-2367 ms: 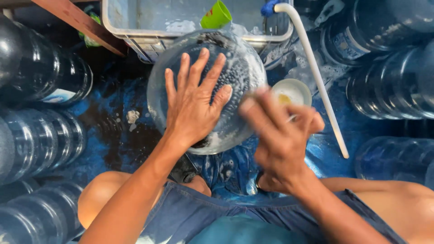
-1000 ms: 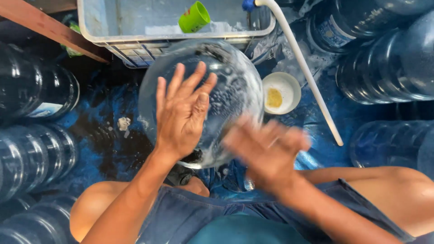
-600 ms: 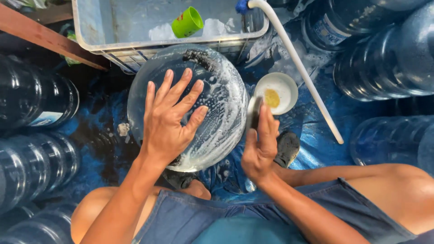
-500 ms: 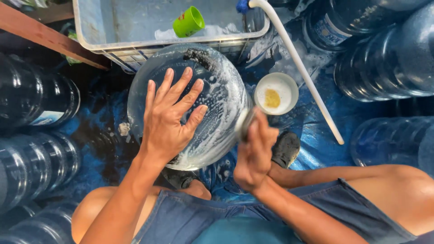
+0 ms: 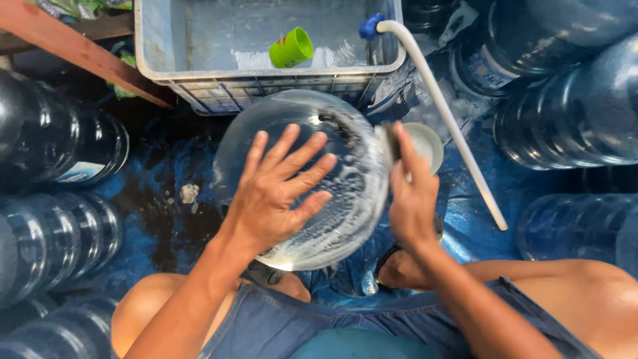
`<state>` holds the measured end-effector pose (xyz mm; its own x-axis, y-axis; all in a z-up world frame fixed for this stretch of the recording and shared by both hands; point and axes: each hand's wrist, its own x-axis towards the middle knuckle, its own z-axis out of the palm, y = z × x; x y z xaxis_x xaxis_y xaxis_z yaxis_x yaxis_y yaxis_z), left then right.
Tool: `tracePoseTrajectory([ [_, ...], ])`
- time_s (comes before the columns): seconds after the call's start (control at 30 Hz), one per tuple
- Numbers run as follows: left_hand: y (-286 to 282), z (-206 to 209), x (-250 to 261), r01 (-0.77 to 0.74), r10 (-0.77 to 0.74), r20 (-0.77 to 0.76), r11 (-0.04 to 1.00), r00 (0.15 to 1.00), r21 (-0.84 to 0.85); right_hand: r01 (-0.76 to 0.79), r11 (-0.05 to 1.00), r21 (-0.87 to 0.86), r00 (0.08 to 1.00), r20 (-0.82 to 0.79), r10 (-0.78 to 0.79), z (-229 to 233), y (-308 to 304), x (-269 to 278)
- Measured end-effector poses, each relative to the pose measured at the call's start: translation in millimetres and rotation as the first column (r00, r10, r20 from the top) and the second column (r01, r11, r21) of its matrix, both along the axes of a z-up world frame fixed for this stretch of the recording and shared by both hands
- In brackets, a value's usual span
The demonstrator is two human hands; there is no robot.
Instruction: The person scrubs a large transparent water jug with a sponge, rinses it with water from a green scoop, and continues scrubbing the exterior. The person handles the jug and cleaning tools by hand.
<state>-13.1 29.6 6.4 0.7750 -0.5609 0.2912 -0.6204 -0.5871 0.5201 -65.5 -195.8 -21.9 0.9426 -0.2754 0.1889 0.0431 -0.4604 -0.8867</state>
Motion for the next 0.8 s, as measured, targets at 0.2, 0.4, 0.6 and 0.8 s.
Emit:
tracePoseTrajectory([
  [0.2,3.8,3.5,-3.8,0.092,-0.092,-0.014,0.996,0.996,0.001,-0.109,0.918,-0.381,0.978,0.122,0.167,39.4,-3.5,0.9],
  [0.4,4.3,17.7,-3.7,0.128,-0.147,-0.106,0.978,0.983,-0.164,-0.078,0.954,-0.288,0.956,0.251,0.154,4.2,6.7,-24.1],
  [0.6,4.6,16.4,-5.3,0.052,-0.124,-0.188,0.937,0.974,-0.347,-0.033,0.972,-0.234,0.966,0.241,0.091,-12.3,29.2,-25.6],
  [0.8,1.2,16.6,-1.6,0.046,-0.16,-0.247,0.91,0.956,-0.411,-0.141,0.806,-0.575,0.851,0.347,0.396,-8.0,26.2,-35.7],
])
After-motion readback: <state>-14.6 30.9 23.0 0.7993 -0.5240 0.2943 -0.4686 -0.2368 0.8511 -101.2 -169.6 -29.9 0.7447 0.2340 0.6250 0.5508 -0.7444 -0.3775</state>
